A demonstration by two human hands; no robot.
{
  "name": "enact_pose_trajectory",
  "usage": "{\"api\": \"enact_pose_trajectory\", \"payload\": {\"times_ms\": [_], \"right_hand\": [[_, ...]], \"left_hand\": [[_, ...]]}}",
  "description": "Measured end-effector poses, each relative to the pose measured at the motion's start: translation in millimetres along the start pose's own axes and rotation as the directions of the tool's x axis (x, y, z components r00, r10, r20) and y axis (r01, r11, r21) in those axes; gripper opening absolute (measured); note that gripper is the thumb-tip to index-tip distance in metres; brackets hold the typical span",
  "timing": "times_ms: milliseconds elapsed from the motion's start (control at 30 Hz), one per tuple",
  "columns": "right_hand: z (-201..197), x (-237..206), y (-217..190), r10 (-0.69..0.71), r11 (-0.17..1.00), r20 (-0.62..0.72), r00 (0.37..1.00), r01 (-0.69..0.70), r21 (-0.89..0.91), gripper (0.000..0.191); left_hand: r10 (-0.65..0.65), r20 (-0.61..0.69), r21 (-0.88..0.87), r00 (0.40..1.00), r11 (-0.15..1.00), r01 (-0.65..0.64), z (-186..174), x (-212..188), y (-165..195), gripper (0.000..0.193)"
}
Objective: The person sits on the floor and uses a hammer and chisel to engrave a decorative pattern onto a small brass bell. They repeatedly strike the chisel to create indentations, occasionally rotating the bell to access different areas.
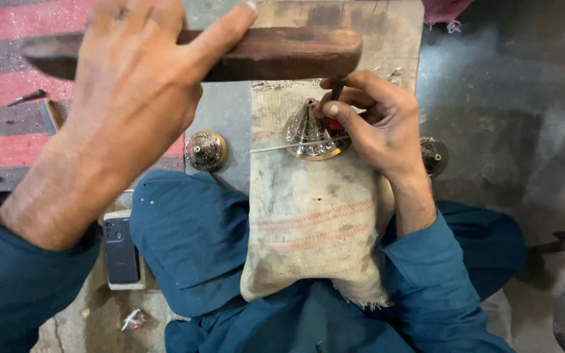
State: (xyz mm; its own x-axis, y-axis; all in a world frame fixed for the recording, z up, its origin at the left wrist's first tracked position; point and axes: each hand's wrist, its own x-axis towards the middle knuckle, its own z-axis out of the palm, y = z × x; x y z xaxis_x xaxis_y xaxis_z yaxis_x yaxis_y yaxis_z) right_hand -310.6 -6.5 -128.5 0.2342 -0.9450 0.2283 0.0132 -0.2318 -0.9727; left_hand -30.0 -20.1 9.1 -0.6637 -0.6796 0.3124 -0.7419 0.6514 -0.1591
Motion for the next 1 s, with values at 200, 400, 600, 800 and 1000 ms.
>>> {"api": "enact_pose_trajectory", "payload": {"times_ms": [200, 400, 600, 800, 1000], "right_hand": [[0, 2, 3, 0.013, 0.992, -0.015, 1.000, -0.012, 0.125, 0.027], [-6, 6, 3, 0.049, 0.993, -0.024, 0.999, -0.046, 0.106, 0.027], [-5, 3, 2, -0.008, 1.000, -0.020, 1.000, 0.009, 0.024, 0.026], [-7, 4, 3, 0.021, 0.996, 0.013, 1.000, -0.022, 0.090, 0.025], [-14, 4, 15, 0.048, 0.974, -0.200, 0.979, -0.002, 0.225, 0.020]], "left_hand": [[-0.066, 0.132, 0.035, 0.989, 0.997, 0.062, 3, 5, 4, 0.078], [-0.133, 0.088, -0.351, 0.987, 0.923, 0.156, 5, 12, 1, 0.077], [-0.004, 0.113, -0.008, 0.994, 1.000, 0.005, -8, 21, 3, 0.064], [-0.177, 0.132, -0.282, 0.975, 0.937, 0.208, -7, 27, 4, 0.065], [-0.144, 0.174, -0.142, 0.974, 0.975, 0.170, 6, -13, -6, 0.075]]}}
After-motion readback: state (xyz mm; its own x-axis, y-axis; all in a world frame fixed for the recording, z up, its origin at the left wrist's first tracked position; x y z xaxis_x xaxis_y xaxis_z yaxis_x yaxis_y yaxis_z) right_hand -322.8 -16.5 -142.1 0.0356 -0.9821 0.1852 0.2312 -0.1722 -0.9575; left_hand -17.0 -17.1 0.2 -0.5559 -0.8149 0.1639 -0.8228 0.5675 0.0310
